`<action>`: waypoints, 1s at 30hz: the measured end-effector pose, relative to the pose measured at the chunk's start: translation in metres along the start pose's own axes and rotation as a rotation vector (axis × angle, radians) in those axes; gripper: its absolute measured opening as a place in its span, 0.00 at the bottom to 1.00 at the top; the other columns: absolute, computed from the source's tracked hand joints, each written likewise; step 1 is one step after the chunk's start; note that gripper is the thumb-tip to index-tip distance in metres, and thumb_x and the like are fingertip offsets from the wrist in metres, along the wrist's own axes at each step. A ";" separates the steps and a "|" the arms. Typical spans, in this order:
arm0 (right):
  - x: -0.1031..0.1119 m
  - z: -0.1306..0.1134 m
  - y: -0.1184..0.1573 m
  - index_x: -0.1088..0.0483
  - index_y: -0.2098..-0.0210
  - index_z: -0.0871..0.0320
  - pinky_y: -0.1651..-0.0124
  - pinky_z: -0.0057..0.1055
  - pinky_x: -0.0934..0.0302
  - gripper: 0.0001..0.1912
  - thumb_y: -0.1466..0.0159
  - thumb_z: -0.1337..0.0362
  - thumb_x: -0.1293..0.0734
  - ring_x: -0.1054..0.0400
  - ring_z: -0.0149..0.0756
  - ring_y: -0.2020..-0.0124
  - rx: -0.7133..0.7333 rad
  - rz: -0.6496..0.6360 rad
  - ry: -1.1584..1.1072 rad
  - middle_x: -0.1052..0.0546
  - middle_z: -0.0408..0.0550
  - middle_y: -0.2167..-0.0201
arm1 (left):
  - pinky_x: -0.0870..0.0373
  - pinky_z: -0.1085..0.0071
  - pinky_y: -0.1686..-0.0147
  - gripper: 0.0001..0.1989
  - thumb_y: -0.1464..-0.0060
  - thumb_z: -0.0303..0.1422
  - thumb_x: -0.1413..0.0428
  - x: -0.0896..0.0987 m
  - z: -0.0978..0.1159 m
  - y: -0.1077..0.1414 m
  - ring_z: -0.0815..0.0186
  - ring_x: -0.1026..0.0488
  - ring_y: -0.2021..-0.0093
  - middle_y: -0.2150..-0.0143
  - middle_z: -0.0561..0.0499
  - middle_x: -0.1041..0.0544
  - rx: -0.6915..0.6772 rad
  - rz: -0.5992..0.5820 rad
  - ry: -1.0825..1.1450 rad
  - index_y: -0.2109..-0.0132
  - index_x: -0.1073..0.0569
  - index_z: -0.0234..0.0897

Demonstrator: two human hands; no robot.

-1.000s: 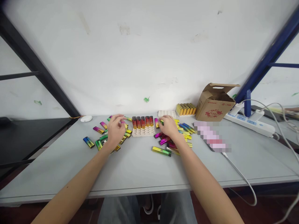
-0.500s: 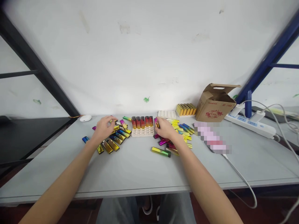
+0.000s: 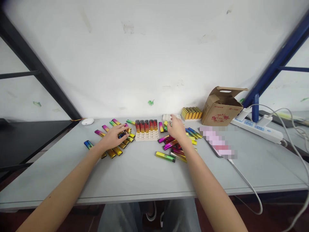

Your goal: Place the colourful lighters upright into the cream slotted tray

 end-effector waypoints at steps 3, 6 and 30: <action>0.010 0.008 -0.004 0.35 0.45 0.62 0.48 0.49 0.39 0.23 0.39 0.66 0.40 0.33 0.54 0.48 -0.076 0.137 -0.019 0.24 0.59 0.51 | 0.41 0.51 0.39 0.25 0.40 0.48 0.53 -0.002 0.002 0.001 0.51 0.39 0.36 0.37 0.42 0.33 0.039 -0.010 -0.002 0.42 0.29 0.43; 0.016 0.016 -0.008 0.30 0.51 0.60 0.50 0.46 0.37 0.17 0.39 0.66 0.41 0.29 0.49 0.53 -0.039 0.208 -0.171 0.21 0.55 0.57 | 0.41 0.51 0.39 0.23 0.40 0.46 0.53 -0.001 0.001 0.000 0.51 0.39 0.37 0.39 0.42 0.32 0.066 0.004 0.007 0.43 0.28 0.42; 0.033 -0.001 0.026 0.21 0.64 0.52 0.60 0.33 0.37 0.10 0.46 0.63 0.31 0.29 0.39 0.63 0.365 -0.483 -0.051 0.21 0.45 0.66 | 0.37 0.55 0.44 0.16 0.40 0.40 0.53 0.005 0.022 0.000 0.53 0.35 0.45 0.50 0.44 0.28 0.071 0.172 0.067 0.50 0.30 0.39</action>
Point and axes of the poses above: each hand's wrist, its own y-axis away from the middle knuckle, its own x-axis out of the back of the hand, z = x × y, the point moved 4 cm from there along -y, towards the middle knuckle
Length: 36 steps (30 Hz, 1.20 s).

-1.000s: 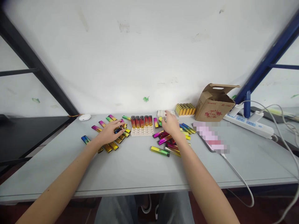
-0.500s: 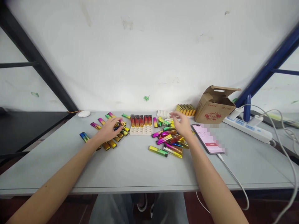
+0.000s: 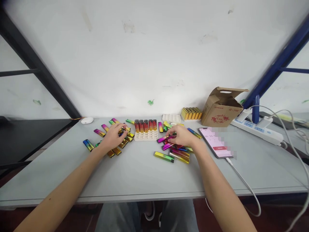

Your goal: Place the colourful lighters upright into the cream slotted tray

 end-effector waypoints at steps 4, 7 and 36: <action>-0.003 0.003 -0.002 0.20 0.63 0.51 0.65 0.31 0.38 0.10 0.46 0.61 0.30 0.30 0.37 0.67 0.003 -0.005 0.010 0.21 0.44 0.68 | 0.38 0.54 0.44 0.15 0.40 0.40 0.53 0.002 -0.001 0.000 0.52 0.35 0.45 0.50 0.43 0.28 0.041 0.019 0.000 0.51 0.30 0.39; -0.006 0.008 -0.002 0.21 0.65 0.51 0.67 0.31 0.39 0.09 0.44 0.60 0.31 0.31 0.36 0.70 -0.024 -0.008 0.021 0.21 0.44 0.70 | 0.38 0.54 0.44 0.16 0.40 0.41 0.53 0.003 -0.001 0.000 0.52 0.35 0.44 0.49 0.43 0.28 0.066 0.010 0.001 0.50 0.30 0.38; -0.008 -0.012 0.064 0.28 0.51 0.53 0.48 0.42 0.36 0.18 0.37 0.67 0.42 0.32 0.45 0.49 0.028 0.366 0.129 0.28 0.53 0.47 | 0.37 0.55 0.44 0.15 0.38 0.38 0.54 0.005 -0.002 -0.001 0.52 0.34 0.46 0.51 0.42 0.28 -0.006 0.038 -0.043 0.48 0.32 0.38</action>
Point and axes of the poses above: each hand's wrist, its own y-axis away from the middle knuckle, its own x-axis out of the back of the hand, z = x × y, the point moved 4 cm from there along -y, towards the middle knuckle
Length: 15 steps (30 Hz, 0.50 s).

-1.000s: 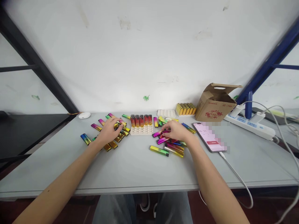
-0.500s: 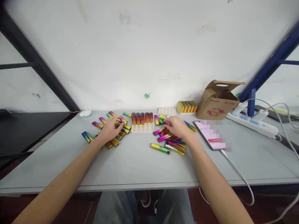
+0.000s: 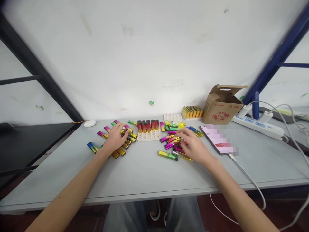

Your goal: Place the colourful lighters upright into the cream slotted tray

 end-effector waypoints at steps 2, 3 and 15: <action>-0.004 0.005 0.013 0.31 0.46 0.53 0.44 0.44 0.38 0.23 0.39 0.70 0.42 0.34 0.46 0.45 -0.009 -0.041 0.048 0.31 0.53 0.43 | 0.38 0.54 0.44 0.14 0.38 0.36 0.55 0.004 0.004 0.000 0.53 0.34 0.47 0.52 0.43 0.28 -0.039 0.036 -0.014 0.49 0.31 0.39; -0.005 0.008 0.018 0.33 0.44 0.53 0.44 0.45 0.38 0.25 0.40 0.71 0.42 0.34 0.46 0.44 -0.021 -0.060 0.074 0.31 0.53 0.42 | 0.38 0.55 0.44 0.14 0.38 0.36 0.55 0.005 0.005 0.000 0.53 0.33 0.47 0.51 0.43 0.28 -0.049 0.055 -0.012 0.49 0.31 0.39; -0.004 0.020 0.018 0.29 0.50 0.52 0.52 0.45 0.34 0.16 0.36 0.64 0.40 0.29 0.47 0.53 -0.045 -0.139 0.094 0.24 0.54 0.53 | 0.40 0.55 0.44 0.12 0.38 0.34 0.54 0.011 0.004 0.003 0.54 0.33 0.47 0.51 0.42 0.28 -0.010 0.195 -0.090 0.55 0.27 0.38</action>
Point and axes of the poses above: each hand's wrist, its own y-axis away from the middle knuckle, its own x-axis out of the back of the hand, z = x × y, the point moved 4 cm from there along -y, towards the middle knuckle
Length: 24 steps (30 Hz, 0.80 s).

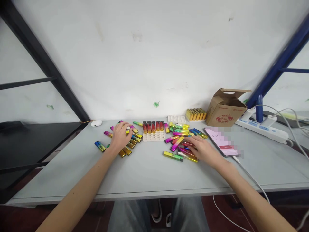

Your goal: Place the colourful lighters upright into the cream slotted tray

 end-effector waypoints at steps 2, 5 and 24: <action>0.005 -0.001 -0.002 0.29 0.52 0.52 0.55 0.42 0.33 0.14 0.35 0.61 0.41 0.29 0.45 0.56 -0.006 0.015 -0.057 0.26 0.54 0.55 | 0.40 0.55 0.44 0.12 0.38 0.33 0.54 0.000 0.002 0.000 0.54 0.33 0.48 0.52 0.42 0.27 -0.009 0.004 -0.004 0.55 0.27 0.37; 0.015 -0.008 -0.016 0.31 0.53 0.54 0.58 0.40 0.34 0.14 0.34 0.58 0.41 0.31 0.43 0.60 -0.031 0.131 -0.151 0.28 0.54 0.59 | 0.39 0.55 0.45 0.12 0.39 0.33 0.54 0.000 0.005 0.001 0.54 0.33 0.48 0.52 0.43 0.27 -0.020 0.000 0.008 0.56 0.27 0.38; -0.021 -0.063 -0.113 0.32 0.74 0.57 0.80 0.27 0.54 0.21 0.38 0.49 0.44 0.55 0.27 0.84 -0.337 0.001 -1.819 0.45 0.39 0.85 | 0.34 0.60 0.53 0.08 0.41 0.30 0.51 -0.005 0.000 -0.001 0.58 0.30 0.55 0.61 0.46 0.24 0.077 0.064 0.147 0.66 0.27 0.38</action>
Point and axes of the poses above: each hand's wrist, its own y-axis away from the middle knuckle, its own x-axis out of the back of the hand, z = x × y, the point moved 4 cm from there along -y, towards the middle knuckle
